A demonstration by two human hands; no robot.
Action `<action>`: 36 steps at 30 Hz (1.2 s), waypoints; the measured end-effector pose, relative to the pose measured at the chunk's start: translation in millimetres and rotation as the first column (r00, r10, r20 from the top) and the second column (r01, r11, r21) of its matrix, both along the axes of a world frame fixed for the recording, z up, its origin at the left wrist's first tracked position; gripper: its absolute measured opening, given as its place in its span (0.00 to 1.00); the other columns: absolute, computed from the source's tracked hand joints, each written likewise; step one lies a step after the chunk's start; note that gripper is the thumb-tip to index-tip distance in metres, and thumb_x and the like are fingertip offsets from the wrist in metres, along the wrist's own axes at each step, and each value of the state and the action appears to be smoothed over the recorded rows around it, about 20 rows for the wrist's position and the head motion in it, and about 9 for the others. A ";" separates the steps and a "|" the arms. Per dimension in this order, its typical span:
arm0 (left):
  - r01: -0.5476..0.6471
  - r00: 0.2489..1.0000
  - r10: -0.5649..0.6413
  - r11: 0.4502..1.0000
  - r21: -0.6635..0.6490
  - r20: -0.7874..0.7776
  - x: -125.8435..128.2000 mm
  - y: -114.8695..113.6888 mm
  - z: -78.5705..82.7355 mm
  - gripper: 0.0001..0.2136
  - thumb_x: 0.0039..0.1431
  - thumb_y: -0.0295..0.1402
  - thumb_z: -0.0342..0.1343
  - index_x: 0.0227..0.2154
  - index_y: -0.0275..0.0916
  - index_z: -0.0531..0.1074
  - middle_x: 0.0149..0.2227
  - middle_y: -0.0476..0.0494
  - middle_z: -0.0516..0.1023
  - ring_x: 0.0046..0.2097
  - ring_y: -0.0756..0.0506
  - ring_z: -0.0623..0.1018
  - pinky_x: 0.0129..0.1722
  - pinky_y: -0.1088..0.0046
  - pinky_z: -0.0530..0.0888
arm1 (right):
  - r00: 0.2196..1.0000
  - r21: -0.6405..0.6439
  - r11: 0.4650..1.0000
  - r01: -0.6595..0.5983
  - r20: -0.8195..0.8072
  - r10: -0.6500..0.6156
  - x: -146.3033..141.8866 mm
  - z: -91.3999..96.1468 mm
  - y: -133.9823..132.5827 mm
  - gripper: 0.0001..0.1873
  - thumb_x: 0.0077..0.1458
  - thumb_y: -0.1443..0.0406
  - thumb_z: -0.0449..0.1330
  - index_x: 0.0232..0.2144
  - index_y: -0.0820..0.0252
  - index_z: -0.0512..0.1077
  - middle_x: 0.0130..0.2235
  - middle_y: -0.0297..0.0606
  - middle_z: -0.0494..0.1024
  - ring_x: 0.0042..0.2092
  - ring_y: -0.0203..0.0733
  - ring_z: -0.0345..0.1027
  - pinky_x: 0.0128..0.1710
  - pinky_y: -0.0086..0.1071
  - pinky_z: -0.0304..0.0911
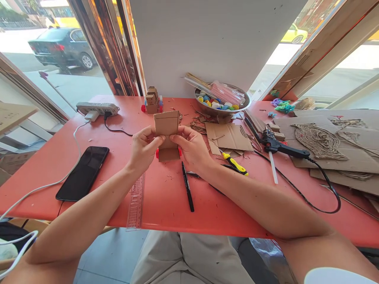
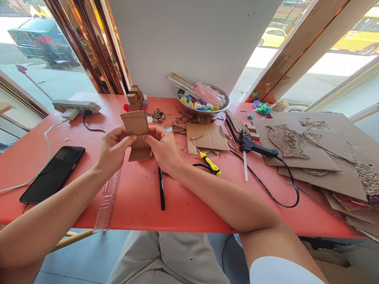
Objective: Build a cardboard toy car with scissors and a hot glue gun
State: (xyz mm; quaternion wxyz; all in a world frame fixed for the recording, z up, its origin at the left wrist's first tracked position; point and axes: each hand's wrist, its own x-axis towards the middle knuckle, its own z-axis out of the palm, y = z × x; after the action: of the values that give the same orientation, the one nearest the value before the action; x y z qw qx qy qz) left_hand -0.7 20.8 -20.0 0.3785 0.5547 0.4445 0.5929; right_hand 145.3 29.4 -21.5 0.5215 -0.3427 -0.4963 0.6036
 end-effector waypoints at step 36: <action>0.564 0.797 -0.430 0.782 -0.266 0.425 -17.4 12.3 2.8 0.18 0.59 0.50 0.68 0.29 0.39 0.75 0.27 0.46 0.80 0.32 0.45 0.82 0.33 0.71 0.80 | 0.955 0.314 0.949 0.039 0.266 -0.128 24.3 17.8 18.7 0.04 0.43 0.66 0.62 0.22 0.56 0.78 0.28 0.31 0.80 0.34 0.38 0.72 0.38 0.33 0.69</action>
State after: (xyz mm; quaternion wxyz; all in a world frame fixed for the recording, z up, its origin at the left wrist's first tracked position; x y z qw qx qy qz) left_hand -18.1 33.1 -17.3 0.6943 0.4579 0.3130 0.4587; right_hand 169.6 48.1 -3.7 0.5171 -0.3617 -0.6379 0.4415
